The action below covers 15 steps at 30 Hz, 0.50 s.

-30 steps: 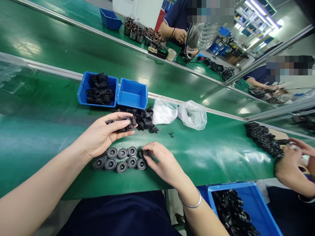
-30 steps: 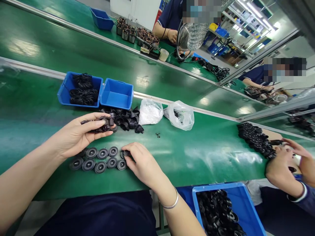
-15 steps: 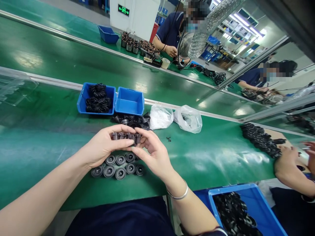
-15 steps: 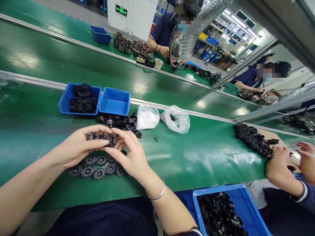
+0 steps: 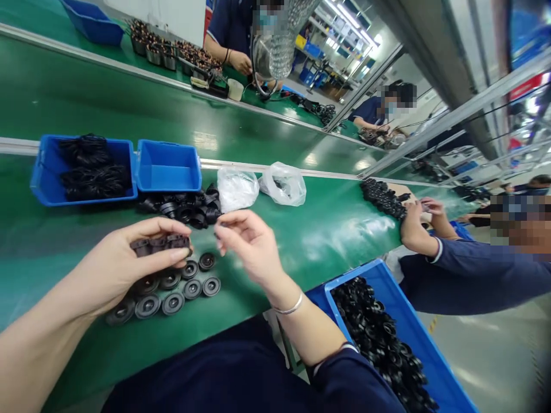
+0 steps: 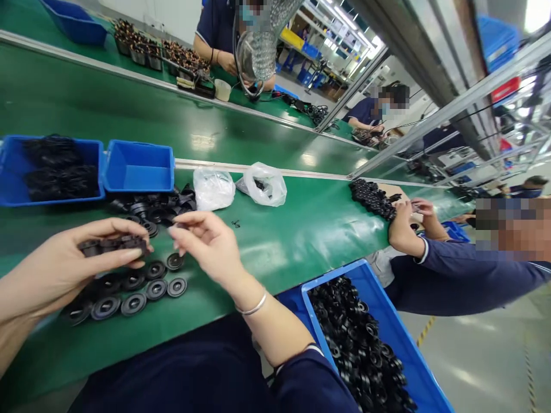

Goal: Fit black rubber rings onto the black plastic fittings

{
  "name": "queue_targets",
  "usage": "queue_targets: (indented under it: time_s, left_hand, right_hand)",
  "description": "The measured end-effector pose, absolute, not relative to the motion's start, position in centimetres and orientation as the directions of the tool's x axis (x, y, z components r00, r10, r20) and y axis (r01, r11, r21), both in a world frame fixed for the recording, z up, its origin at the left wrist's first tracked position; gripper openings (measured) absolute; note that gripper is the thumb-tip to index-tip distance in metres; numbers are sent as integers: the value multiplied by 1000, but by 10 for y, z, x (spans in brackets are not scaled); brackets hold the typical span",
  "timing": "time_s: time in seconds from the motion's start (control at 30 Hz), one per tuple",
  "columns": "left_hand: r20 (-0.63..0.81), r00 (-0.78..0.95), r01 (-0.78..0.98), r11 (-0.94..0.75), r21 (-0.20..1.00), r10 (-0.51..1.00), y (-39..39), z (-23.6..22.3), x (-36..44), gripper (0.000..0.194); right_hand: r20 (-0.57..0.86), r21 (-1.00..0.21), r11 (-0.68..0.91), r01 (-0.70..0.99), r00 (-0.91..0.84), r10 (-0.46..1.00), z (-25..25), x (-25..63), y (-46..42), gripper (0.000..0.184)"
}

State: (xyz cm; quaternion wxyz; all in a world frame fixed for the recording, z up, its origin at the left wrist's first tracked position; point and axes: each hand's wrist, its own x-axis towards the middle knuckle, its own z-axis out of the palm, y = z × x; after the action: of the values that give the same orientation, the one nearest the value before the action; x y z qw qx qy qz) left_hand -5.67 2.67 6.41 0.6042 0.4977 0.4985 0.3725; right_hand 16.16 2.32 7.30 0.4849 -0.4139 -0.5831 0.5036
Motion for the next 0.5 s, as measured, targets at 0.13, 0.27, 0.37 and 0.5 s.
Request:
queue_targets:
  time_s: [0.13,0.27,0.37,0.5]
  left_hand:
    - [-267,142,-74,279,957,953,28,70,-54,43]
    - [-257,151,-159,280,947,955,30,74,-53,38]
    - [-253,179,-197,287,937,951,29,74,-53,34]
    - [-247,190,-222,287,932,950,27,73,-54,29]
  right_hand:
    - [210,-876,349,332,-389,897,73,187,4,22]
    - [201,-750,512,418,-593,780,65,194,-15,26]
    - [208,-709,570,415,-649,732,58,189,-23,31]
    - [212,-654,616,439,-676,706,53,185,-24,33]
